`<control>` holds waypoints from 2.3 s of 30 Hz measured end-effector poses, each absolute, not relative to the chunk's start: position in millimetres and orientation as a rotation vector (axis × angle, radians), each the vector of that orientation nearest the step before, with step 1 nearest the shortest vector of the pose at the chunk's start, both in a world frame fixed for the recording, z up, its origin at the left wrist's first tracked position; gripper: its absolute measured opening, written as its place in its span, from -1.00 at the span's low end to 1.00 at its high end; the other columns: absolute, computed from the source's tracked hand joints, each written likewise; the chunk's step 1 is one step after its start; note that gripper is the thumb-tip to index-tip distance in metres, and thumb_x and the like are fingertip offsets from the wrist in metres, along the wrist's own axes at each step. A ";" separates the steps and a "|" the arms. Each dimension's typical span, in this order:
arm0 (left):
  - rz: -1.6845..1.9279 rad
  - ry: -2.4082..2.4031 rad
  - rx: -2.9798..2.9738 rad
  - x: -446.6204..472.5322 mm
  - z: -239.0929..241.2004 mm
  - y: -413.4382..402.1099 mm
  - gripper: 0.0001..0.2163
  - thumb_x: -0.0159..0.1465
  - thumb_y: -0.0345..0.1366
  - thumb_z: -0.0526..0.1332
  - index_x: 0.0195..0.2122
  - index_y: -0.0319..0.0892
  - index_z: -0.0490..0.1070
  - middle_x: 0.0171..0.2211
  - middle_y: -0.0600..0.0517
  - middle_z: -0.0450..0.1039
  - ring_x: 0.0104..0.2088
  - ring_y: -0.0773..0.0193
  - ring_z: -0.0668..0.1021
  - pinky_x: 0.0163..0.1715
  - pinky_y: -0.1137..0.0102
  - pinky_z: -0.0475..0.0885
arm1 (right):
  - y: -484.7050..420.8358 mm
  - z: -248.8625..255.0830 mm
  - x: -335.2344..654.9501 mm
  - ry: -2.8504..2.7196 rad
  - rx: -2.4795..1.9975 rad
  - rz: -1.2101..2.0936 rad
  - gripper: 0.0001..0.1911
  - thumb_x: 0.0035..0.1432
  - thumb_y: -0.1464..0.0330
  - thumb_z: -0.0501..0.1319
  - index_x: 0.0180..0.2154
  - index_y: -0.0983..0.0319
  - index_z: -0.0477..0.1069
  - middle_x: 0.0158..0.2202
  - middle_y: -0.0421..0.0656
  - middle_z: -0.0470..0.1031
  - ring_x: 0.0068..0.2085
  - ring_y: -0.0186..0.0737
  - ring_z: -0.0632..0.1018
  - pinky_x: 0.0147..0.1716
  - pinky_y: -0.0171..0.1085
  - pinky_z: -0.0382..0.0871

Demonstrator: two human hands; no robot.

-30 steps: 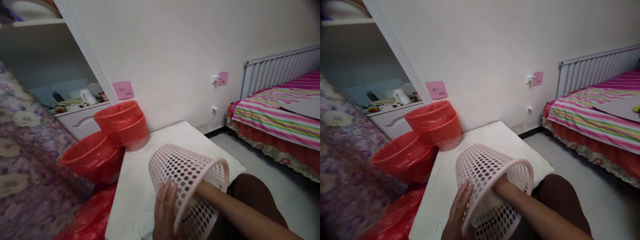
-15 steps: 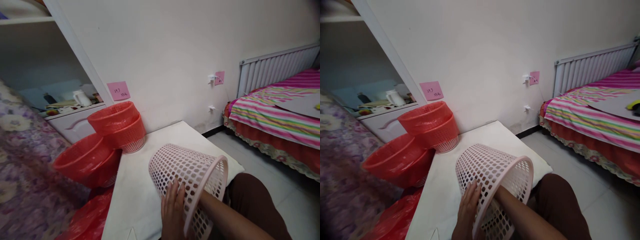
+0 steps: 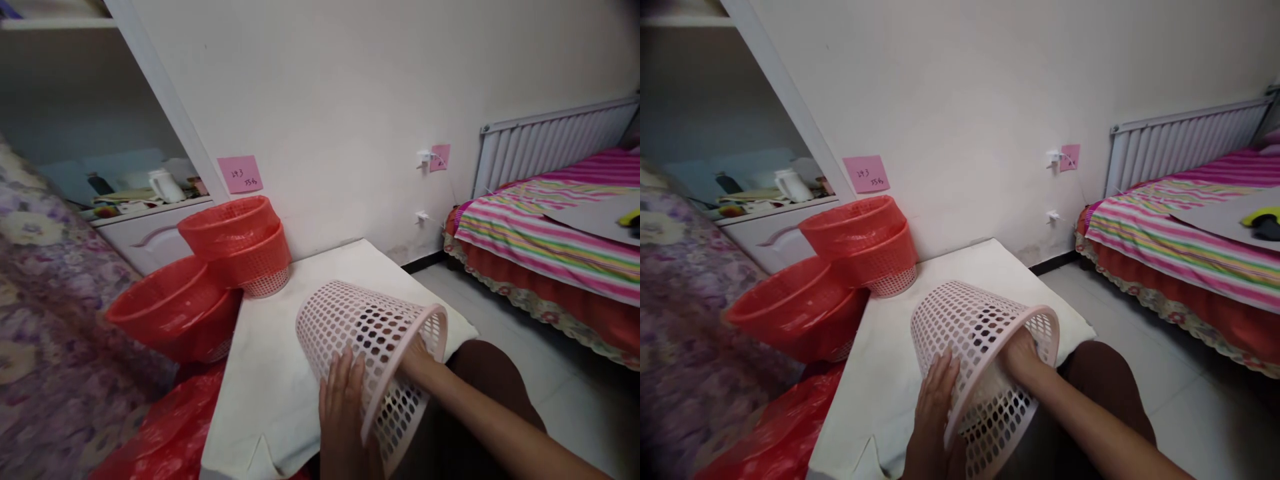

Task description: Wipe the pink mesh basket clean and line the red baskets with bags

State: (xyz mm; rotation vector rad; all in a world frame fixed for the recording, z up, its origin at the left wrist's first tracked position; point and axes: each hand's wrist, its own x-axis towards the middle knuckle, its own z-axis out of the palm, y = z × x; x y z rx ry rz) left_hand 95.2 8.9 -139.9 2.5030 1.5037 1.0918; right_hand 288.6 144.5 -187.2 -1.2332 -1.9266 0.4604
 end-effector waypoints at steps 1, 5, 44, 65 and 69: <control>1.097 1.515 2.480 98.2 -138.4 7.4 -0.32 0.25 -0.36 0.02 0.40 -0.07 -0.15 0.39 -0.20 0.02 0.38 -0.10 0.07 0.23 -0.22 0.14 | 139.0 -192.5 290.9 -1.962 -1.231 0.461 -0.54 0.10 0.49 0.21 0.07 0.17 0.44 0.18 0.00 0.43 0.22 0.09 0.37 0.25 0.09 0.17; 1.107 1.527 2.484 102.6 -138.2 7.4 -0.36 0.29 -0.38 -0.03 0.40 -0.05 -0.16 0.38 -0.20 0.04 0.38 -0.08 0.08 0.22 -0.26 0.12 | 98.8 -207.4 281.1 -2.050 -1.222 0.604 -0.33 -0.13 0.60 0.16 0.08 0.18 0.45 0.18 0.03 0.43 0.20 0.17 0.40 0.17 0.14 0.27; 1.179 1.656 2.590 89.6 -52.1 14.7 -0.44 0.10 -0.61 0.02 0.13 -0.08 0.25 0.14 -0.15 0.33 0.16 0.19 0.46 0.03 0.21 0.52 | 61.0 -216.6 298.2 -2.078 -1.340 0.630 -0.11 -0.29 0.71 0.04 0.15 0.14 0.35 0.25 0.00 0.29 0.26 -0.02 0.33 0.12 -0.05 0.35; 1.287 1.691 2.493 85.7 -124.2 7.2 -0.43 0.30 -0.51 -0.08 0.34 -0.06 0.01 0.32 -0.10 0.20 0.37 0.21 0.15 0.29 0.03 0.18 | 55.9 -211.9 275.6 -2.196 -1.213 0.823 -0.31 -0.19 0.63 0.16 0.03 0.10 0.47 0.05 -0.05 0.47 0.01 0.00 0.51 -0.03 -0.09 0.43; 1.140 1.641 2.446 90.1 -115.3 8.0 -0.37 0.28 -0.50 -0.02 0.36 -0.01 -0.08 0.36 -0.12 0.11 0.38 0.09 0.12 0.25 -0.12 0.21 | 97.4 -176.8 300.8 -2.211 -1.498 0.394 -0.23 -0.14 0.67 0.10 0.15 0.13 0.37 0.22 0.00 0.32 0.15 0.06 0.38 0.03 -0.04 0.40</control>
